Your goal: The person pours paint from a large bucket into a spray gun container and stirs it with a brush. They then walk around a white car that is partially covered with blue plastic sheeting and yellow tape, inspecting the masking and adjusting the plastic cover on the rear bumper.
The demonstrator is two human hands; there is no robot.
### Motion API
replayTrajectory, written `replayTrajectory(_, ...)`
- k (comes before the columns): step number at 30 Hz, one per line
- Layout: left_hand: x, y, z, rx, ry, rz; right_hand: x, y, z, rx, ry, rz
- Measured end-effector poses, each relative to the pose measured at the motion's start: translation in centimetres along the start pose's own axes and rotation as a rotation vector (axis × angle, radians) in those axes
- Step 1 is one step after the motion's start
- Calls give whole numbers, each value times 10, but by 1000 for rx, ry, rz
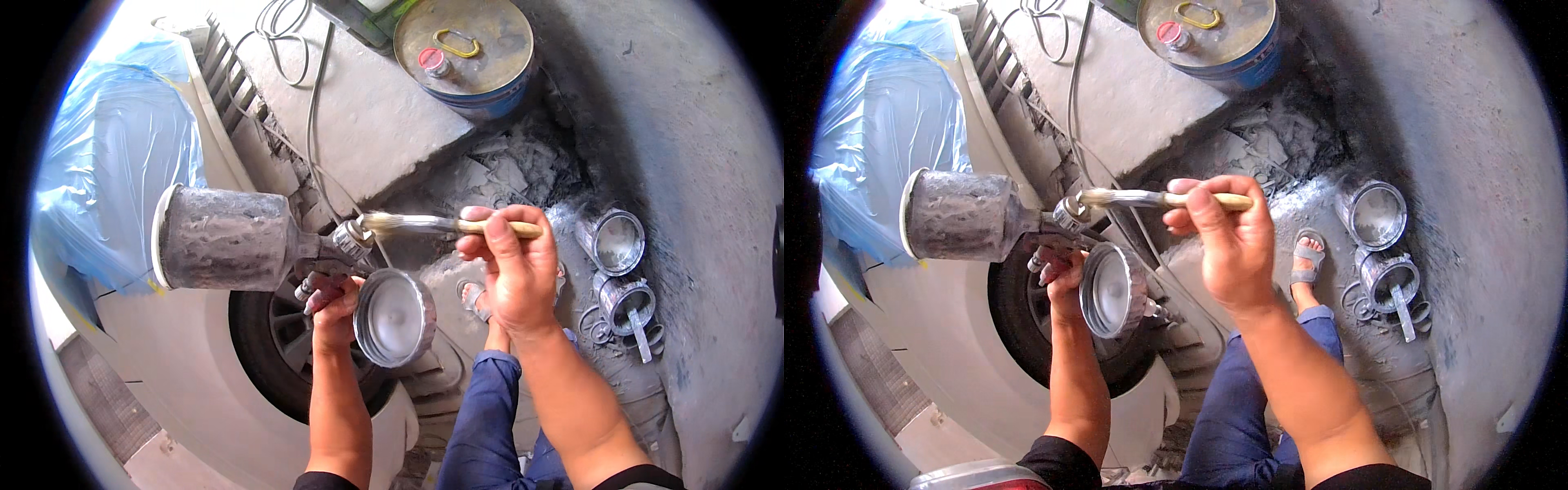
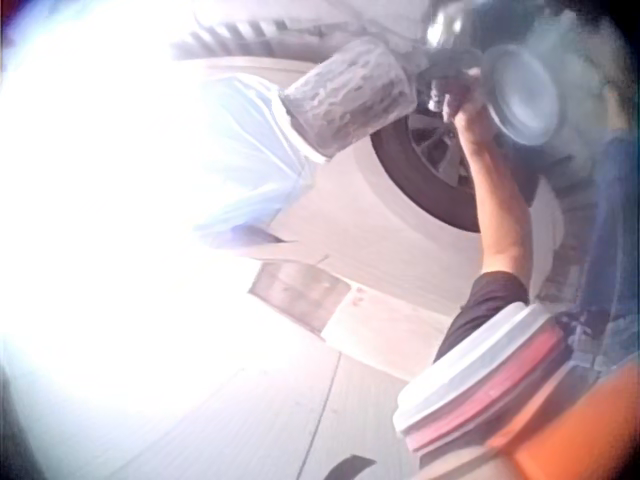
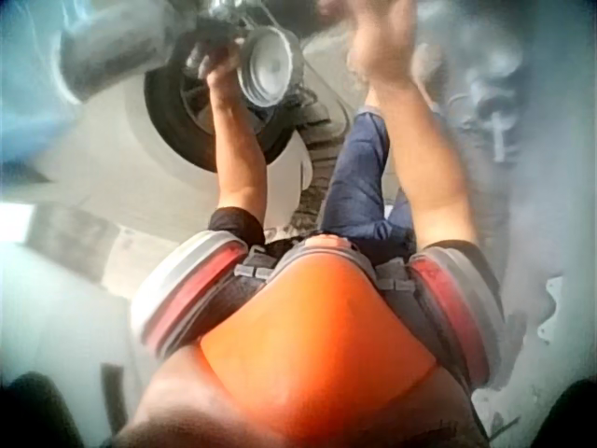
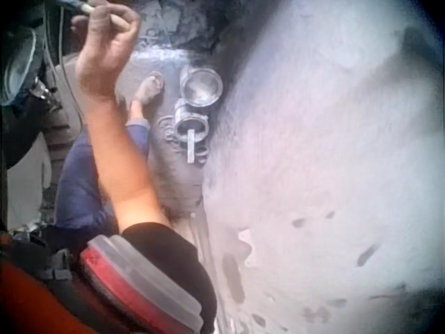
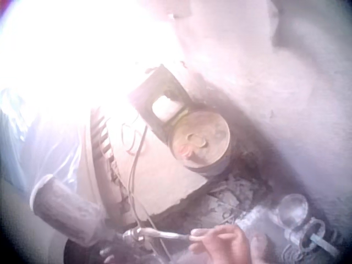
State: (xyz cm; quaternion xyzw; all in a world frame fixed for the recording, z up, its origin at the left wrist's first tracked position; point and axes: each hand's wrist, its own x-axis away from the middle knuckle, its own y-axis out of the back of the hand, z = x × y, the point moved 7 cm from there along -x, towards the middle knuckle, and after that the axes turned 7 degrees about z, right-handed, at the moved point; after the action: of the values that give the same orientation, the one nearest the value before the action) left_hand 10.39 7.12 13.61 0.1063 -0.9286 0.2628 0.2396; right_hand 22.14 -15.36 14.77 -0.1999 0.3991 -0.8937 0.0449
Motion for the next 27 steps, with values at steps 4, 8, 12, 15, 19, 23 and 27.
replayTrajectory(4,5,1,2,-7,28,4,5,-3,15,-17,23,-2)
replayTrajectory(8,7,3,4,33,32,10,-2,13,9,66,-8,-82)
replayTrajectory(12,9,-4,2,103,45,-22,-7,-5,18,-65,-50,51)
replayTrajectory(15,5,-26,-10,161,52,-42,-22,19,2,-101,-153,15)
replayTrajectory(19,7,-29,-21,120,41,-150,-39,6,8,-226,-219,97)
replayTrajectory(23,6,-30,-15,118,37,-52,-50,25,-10,-209,-357,137)
replayTrajectory(27,12,-34,-23,89,17,16,-63,0,-8,-267,-384,230)
